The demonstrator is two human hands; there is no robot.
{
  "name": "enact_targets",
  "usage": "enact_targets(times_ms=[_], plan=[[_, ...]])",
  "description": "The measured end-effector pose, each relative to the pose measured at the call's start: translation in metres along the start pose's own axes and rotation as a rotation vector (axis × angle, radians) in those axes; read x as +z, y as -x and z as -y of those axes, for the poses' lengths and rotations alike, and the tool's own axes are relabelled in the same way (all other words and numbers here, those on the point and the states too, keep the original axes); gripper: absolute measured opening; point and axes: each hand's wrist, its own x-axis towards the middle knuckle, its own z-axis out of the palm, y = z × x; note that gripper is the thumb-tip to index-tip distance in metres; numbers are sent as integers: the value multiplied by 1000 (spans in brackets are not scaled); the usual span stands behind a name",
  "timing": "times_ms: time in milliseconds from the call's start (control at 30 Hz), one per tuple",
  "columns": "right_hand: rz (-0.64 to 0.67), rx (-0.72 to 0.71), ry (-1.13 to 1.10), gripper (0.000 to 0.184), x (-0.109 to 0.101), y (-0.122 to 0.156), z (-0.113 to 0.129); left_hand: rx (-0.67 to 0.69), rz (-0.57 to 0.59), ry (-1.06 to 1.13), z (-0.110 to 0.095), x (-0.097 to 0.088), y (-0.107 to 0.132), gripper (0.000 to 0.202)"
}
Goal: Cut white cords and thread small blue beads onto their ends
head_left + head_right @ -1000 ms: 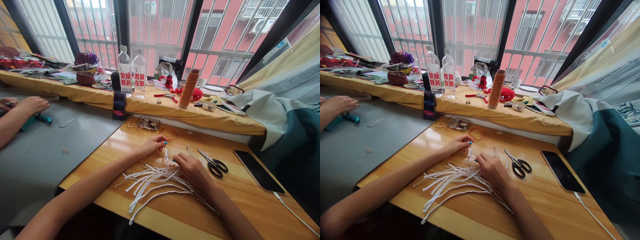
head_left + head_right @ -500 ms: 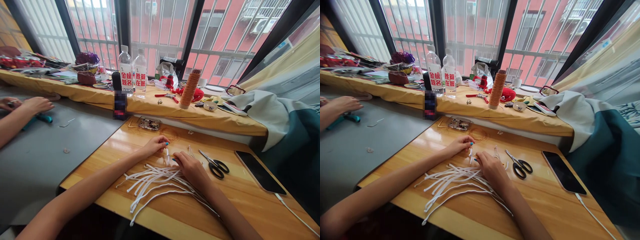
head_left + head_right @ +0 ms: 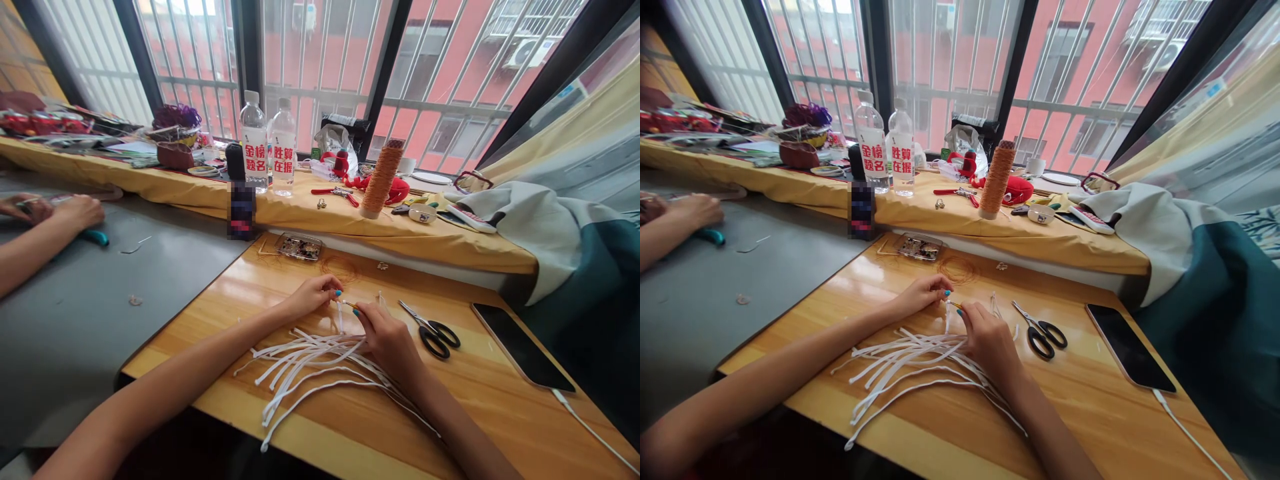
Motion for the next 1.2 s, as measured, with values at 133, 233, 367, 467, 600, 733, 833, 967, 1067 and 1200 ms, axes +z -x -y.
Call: enact_targets(times_ms=[133,233,367,467,600,733,833,967,1067,1200], plan=[[155,89,7,26,0,-1,2,-1,0,-64,-3,1,1,13],[282,156,-15,26,-3,-3,4,3,6,-106,-3,1,1,13],[293,216,-64,17,-4,-2,5,12,11,-137,-1,1,1,14],[264,128,-39,13,-5,-1,4,21,14,-169,0,0,1,15],[193,-40,64,22,-9,-3,4,23,18,-215,0,0,1,16],[122,-78,163,21,-13,-5,7,23,17,-241,-2,0,1,16],[114,-85,153,22,-11,-4,7,21,16,-249,-3,0,1,15],[94,-117,153,27,-5,-2,5,29,23,-276,-4,0,2,15],[88,-132,210,31,-2,-1,4,41,39,-287,-5,1,3,15],[155,-139,197,38,-4,0,4,64,48,-298,-8,1,4,15]])
